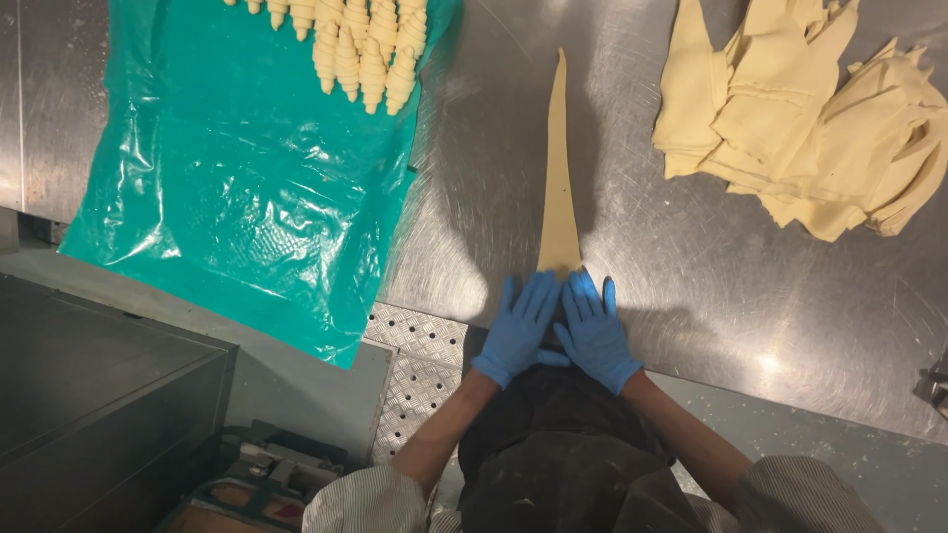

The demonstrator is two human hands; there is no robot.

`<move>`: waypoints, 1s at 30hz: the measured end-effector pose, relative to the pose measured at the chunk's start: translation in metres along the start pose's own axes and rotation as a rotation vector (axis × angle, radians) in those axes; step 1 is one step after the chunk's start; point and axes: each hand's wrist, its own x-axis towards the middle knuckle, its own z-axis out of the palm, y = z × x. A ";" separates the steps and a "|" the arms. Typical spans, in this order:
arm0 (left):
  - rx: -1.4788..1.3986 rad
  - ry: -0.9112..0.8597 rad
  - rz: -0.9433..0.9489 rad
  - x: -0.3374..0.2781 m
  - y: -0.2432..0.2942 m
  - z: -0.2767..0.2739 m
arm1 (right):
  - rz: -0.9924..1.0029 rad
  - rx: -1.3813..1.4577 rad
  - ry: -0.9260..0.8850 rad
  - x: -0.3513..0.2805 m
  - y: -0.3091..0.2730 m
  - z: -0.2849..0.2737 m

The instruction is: Rolling triangular pieces of dough into croissant shapes and placing them on a tray.

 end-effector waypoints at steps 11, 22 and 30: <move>-0.052 0.096 -0.129 0.004 0.012 0.030 | -0.056 -0.014 0.022 -0.009 0.013 0.026; 0.024 0.155 -0.076 0.005 0.002 0.034 | -0.083 -0.003 0.070 -0.001 0.026 0.017; 0.025 0.160 -0.092 0.041 -0.007 0.008 | -0.104 0.007 0.073 0.039 0.033 -0.015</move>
